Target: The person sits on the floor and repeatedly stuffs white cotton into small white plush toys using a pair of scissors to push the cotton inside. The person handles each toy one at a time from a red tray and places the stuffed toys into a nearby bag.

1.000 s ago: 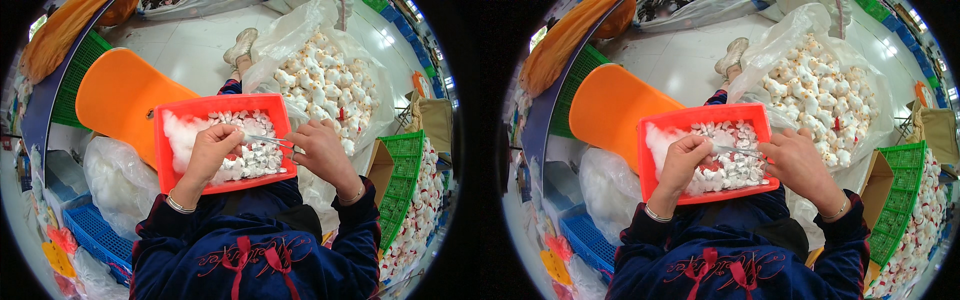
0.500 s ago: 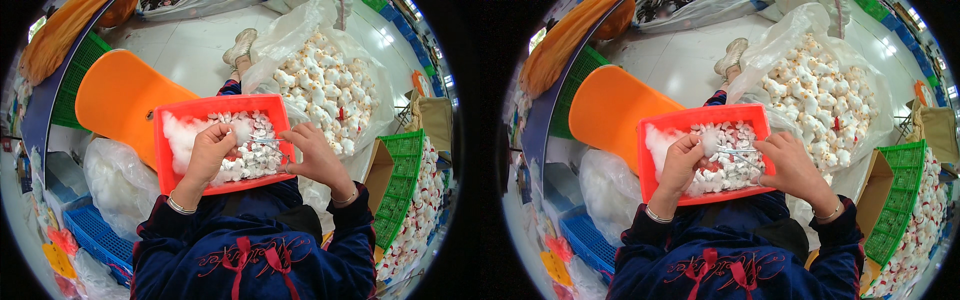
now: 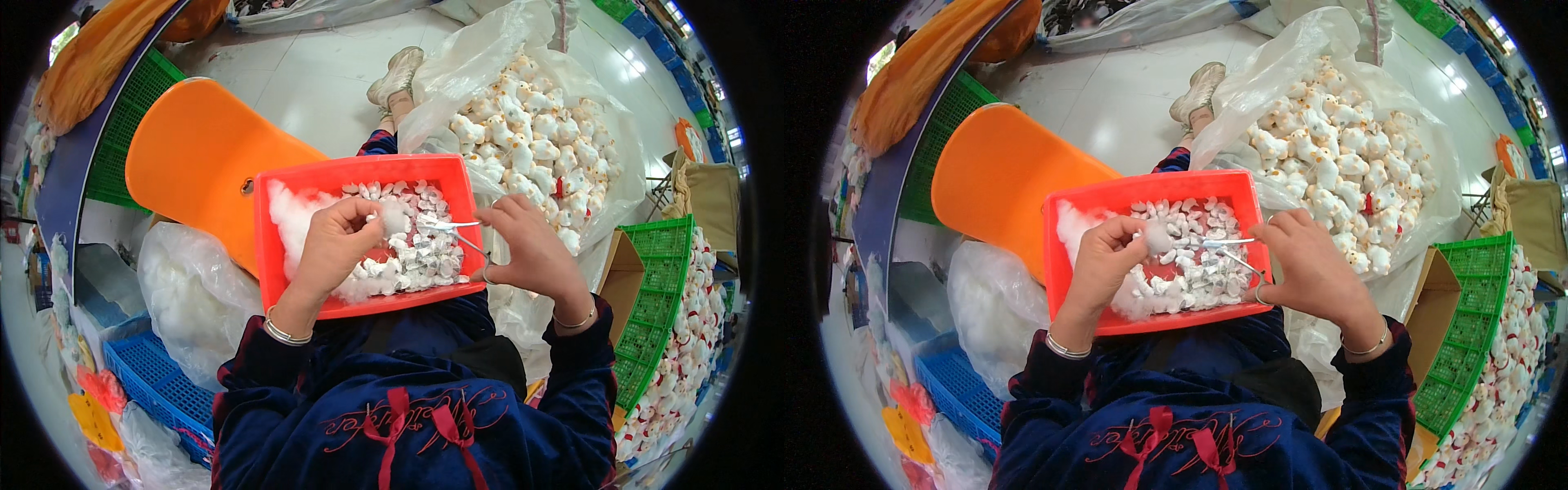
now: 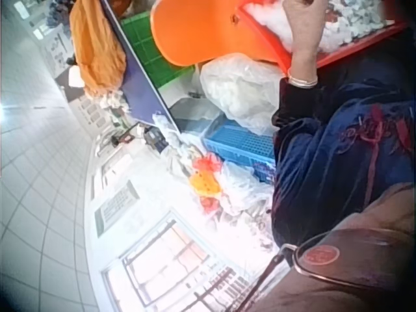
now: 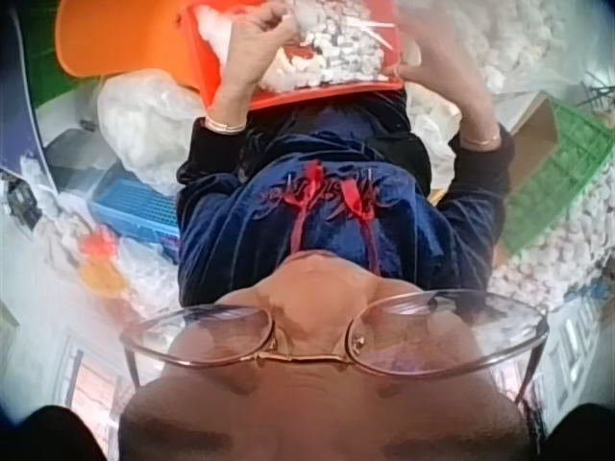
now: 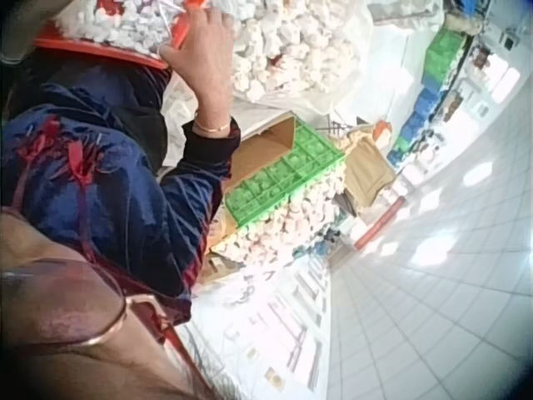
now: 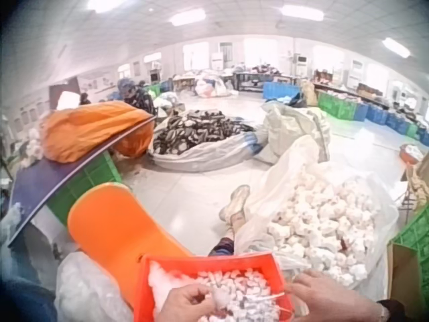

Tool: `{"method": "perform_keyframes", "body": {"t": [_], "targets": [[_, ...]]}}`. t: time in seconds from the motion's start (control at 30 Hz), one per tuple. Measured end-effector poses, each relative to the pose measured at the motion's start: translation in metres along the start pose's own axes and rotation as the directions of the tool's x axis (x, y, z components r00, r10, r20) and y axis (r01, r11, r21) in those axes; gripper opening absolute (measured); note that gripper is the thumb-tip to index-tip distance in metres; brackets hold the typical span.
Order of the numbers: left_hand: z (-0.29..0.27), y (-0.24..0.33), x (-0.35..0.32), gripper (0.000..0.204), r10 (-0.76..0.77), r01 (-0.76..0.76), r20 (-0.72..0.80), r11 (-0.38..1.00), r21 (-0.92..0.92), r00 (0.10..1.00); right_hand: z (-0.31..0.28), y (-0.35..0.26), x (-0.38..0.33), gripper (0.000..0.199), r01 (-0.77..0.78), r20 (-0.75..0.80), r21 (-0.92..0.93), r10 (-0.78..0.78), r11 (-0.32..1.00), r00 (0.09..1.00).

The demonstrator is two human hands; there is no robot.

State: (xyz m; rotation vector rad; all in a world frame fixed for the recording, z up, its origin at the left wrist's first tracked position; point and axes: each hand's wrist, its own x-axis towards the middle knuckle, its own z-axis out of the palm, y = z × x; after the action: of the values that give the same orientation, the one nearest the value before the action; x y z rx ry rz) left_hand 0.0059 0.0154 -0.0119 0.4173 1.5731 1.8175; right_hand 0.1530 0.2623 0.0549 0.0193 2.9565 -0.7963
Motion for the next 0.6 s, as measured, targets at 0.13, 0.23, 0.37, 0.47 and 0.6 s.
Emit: {"method": "perform_keyframes", "body": {"t": [0.13,0.23,0.37,0.47,0.6], "targets": [[0.003,0.006,-0.004,0.014,0.041,-0.038,-0.009,0.974,0.225,0.999,0.009,0.000,0.002,0.052,0.065,-0.067,0.077,-0.060,0.995,0.996],[0.003,0.005,-0.005,0.017,0.050,-0.044,-0.019,0.974,0.223,0.999,0.008,-0.003,0.003,0.048,0.018,0.049,0.007,-0.019,1.000,0.999],[0.002,0.005,-0.002,0.020,0.036,-0.035,-0.012,0.997,0.065,0.999,0.003,-0.005,0.003,0.039,0.008,0.106,-0.015,-0.006,1.000,0.994],[0.005,0.011,-0.001,0.018,-0.042,0.038,0.037,0.995,0.089,0.998,0.000,-0.007,0.005,0.035,0.041,0.104,-0.051,-0.035,0.998,0.994],[0.002,0.009,-0.002,0.015,-0.101,0.093,0.069,0.990,0.107,0.992,-0.001,-0.010,0.009,0.041,0.043,0.148,-0.096,-0.029,0.994,0.989]]}}
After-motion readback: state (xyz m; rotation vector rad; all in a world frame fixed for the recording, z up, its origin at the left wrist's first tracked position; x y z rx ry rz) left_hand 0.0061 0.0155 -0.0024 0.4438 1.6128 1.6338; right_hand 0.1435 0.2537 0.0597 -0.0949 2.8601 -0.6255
